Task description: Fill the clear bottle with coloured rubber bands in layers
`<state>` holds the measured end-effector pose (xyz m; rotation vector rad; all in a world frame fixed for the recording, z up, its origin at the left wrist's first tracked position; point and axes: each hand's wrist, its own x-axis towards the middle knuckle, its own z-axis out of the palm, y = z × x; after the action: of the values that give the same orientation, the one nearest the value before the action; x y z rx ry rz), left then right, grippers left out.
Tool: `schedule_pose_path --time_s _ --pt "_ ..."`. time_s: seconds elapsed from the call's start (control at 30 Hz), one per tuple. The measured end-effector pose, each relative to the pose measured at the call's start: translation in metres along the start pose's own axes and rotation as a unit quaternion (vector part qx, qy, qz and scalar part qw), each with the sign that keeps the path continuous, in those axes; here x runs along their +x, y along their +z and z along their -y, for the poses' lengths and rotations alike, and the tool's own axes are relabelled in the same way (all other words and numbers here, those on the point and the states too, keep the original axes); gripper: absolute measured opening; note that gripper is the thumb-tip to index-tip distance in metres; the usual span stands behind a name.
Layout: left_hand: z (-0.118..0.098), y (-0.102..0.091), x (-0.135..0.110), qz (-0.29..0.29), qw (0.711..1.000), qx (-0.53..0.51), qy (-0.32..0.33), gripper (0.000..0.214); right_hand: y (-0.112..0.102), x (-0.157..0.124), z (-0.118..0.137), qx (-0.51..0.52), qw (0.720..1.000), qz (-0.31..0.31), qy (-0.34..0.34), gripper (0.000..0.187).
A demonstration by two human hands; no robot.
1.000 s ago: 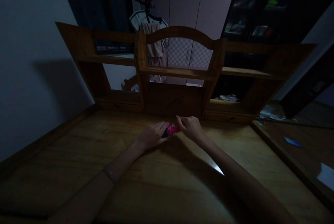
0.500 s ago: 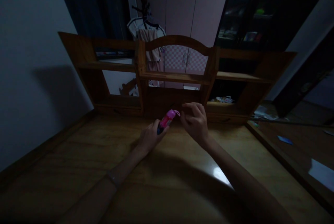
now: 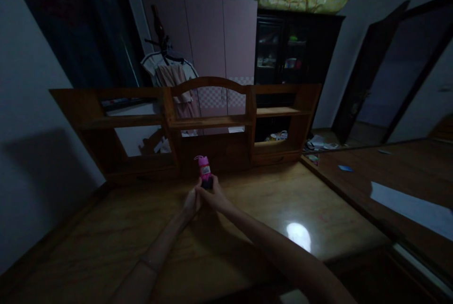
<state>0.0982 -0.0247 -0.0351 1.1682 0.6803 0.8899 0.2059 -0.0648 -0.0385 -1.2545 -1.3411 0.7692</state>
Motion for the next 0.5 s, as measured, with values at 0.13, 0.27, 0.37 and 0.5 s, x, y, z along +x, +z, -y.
schedule_pose_path --time_s 0.13,0.27,0.37,0.5 --pt "-0.008 -0.006 -0.003 0.011 0.999 -0.039 0.001 0.065 -0.011 -0.008 0.009 -0.015 0.999 -0.050 -0.006 0.046" --pt "-0.014 -0.013 0.000 -0.019 0.997 -0.061 0.036 0.075 -0.078 -0.030 0.031 -0.121 0.975 -0.139 -0.126 0.045" --pt "-0.012 -0.021 0.006 -0.043 0.997 -0.047 0.040 0.071 -0.146 -0.056 0.038 -0.241 0.938 -0.185 -0.168 0.045" --pt "-0.006 -0.033 0.014 -0.070 0.997 -0.027 0.017 0.054 -0.214 -0.091 0.023 -0.397 0.870 -0.264 -0.123 0.038"
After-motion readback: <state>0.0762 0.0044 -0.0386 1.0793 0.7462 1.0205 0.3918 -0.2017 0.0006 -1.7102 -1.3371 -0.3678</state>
